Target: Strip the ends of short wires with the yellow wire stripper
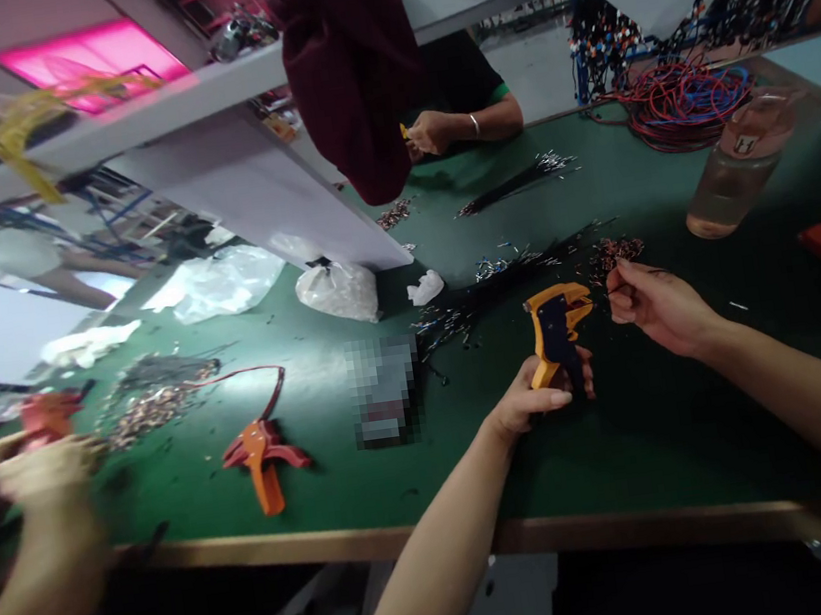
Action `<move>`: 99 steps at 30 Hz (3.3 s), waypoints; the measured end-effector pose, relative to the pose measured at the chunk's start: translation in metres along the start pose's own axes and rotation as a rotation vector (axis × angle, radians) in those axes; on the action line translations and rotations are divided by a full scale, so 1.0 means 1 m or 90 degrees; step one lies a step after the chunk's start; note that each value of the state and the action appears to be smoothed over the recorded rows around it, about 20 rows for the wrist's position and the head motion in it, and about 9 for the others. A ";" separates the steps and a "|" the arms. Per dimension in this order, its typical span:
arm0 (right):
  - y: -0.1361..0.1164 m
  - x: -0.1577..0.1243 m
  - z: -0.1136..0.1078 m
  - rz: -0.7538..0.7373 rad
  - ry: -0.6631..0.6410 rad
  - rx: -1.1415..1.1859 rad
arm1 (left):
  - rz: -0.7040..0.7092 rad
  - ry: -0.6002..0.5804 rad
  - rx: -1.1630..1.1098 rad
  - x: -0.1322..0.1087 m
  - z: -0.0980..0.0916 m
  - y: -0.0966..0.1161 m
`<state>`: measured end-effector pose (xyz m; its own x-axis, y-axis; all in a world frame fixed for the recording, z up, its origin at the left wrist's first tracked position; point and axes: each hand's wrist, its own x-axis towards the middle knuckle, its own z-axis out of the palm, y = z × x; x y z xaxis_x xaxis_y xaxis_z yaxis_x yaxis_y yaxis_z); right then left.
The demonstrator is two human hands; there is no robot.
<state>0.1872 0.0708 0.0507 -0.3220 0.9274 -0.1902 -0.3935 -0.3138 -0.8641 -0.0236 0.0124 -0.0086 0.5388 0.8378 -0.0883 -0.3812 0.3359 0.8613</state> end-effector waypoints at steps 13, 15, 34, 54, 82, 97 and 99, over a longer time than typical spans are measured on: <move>0.003 0.008 -0.008 0.076 0.003 0.038 | -0.025 -0.011 0.002 -0.002 -0.003 -0.002; 0.003 0.008 -0.006 0.074 0.006 0.041 | -0.015 0.003 0.019 -0.002 0.000 0.001; 0.004 0.007 -0.004 0.060 0.009 0.035 | 0.016 0.043 0.071 -0.004 0.004 0.004; 0.010 0.013 -0.010 -0.033 0.075 0.076 | 0.002 0.090 0.092 -0.007 0.020 0.001; 0.053 0.038 -0.031 -0.123 0.219 0.077 | 0.078 0.181 -0.064 0.005 0.006 -0.003; 0.044 0.018 -0.019 -0.376 0.165 -0.251 | 0.109 0.126 0.012 0.007 -0.005 -0.008; 0.037 0.010 -0.013 -0.429 0.156 -0.332 | 0.112 0.122 0.019 0.007 -0.007 -0.009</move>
<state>0.1809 0.0715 0.0106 0.0536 0.9177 0.3937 0.0282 0.3927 -0.9192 -0.0210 0.0184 -0.0205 0.3135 0.9492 -0.0264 -0.4327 0.1676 0.8858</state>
